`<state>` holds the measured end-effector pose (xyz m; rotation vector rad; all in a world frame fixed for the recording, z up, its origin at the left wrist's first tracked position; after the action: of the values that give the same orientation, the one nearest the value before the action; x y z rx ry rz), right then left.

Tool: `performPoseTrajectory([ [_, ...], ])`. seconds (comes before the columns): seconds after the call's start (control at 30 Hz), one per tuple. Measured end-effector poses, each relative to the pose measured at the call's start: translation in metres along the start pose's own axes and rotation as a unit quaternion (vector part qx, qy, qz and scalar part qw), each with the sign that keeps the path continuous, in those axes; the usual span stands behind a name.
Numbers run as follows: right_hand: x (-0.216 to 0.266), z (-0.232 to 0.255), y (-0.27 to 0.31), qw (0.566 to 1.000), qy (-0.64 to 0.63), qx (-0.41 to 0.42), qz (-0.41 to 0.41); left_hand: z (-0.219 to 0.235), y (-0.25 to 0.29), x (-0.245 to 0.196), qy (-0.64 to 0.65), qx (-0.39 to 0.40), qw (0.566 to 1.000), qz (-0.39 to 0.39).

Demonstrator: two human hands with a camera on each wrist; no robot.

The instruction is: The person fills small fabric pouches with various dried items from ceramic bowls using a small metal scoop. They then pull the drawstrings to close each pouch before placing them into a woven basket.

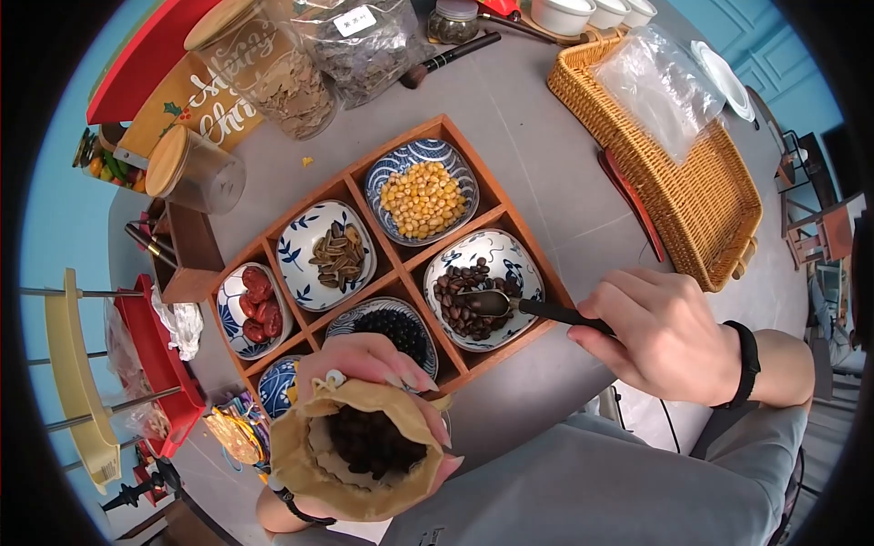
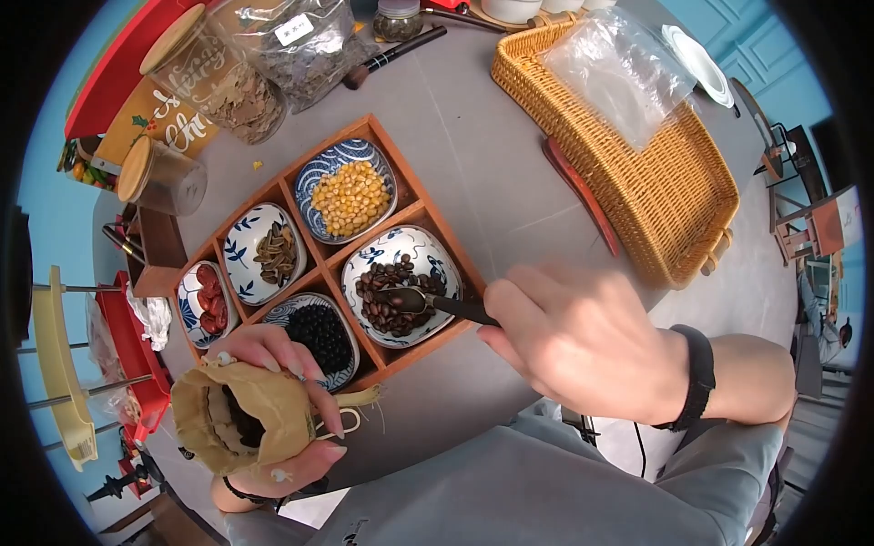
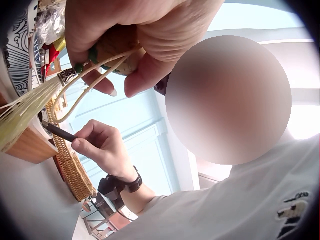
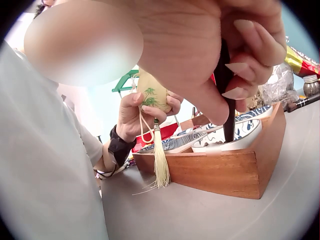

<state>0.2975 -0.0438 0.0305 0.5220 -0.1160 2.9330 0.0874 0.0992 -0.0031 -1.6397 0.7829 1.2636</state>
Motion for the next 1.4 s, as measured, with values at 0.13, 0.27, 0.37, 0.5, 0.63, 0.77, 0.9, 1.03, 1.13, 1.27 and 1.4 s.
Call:
performPoseTrajectory([
  [0.13,-0.010,-0.006,-0.002,0.996,-0.068,0.017,-0.057,0.003,-0.001,-0.001,-0.030,0.018,0.999,0.008],
  [0.27,-0.017,-0.011,-0.004,0.991,-0.107,0.021,-0.077,0.000,0.000,-0.001,0.002,-0.021,1.000,0.011],
  [0.37,-0.022,-0.016,-0.005,0.989,-0.127,0.005,-0.071,-0.001,-0.001,-0.001,0.031,-0.029,0.999,0.015],
  [0.5,-0.027,-0.019,-0.003,0.983,-0.153,0.004,-0.098,0.001,-0.001,0.000,0.002,-0.024,1.000,0.010],
  [0.63,-0.034,-0.014,0.003,0.975,-0.185,-0.009,-0.120,0.003,0.000,0.001,-0.070,-0.015,0.997,0.025],
  [0.77,-0.036,0.002,0.011,0.971,-0.190,-0.024,-0.140,0.002,0.004,0.007,-0.081,-0.056,0.993,0.058],
  [0.9,-0.027,0.033,0.014,0.976,-0.168,-0.040,-0.132,0.000,0.007,0.009,-0.146,-0.041,0.987,0.051],
  [1.03,-0.010,0.072,0.015,0.978,-0.164,-0.068,-0.108,-0.002,0.012,0.015,-0.110,-0.048,0.990,0.071],
  [1.13,0.004,0.087,0.016,0.985,-0.141,-0.090,-0.046,-0.003,0.013,0.015,-0.095,-0.033,0.992,0.073],
  [1.27,0.041,0.096,0.005,0.994,-0.016,-0.079,0.079,-0.008,0.006,0.010,-0.079,-0.003,0.996,0.047],
  [1.4,0.056,0.094,0.012,0.978,0.053,-0.129,0.152,-0.011,0.004,0.008,-0.054,0.004,0.998,0.039],
])
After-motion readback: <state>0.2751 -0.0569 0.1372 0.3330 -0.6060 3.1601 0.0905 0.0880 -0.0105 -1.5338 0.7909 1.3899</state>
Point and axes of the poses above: each hand's wrist, its own y-axis away from the middle knuckle, its own z-axis out of the back of the hand, x = y × z, the point moved 5 cm from there along -y, towards the middle knuckle, and after that the axes turned 9 degrees about -z, right-handed, at the moved point
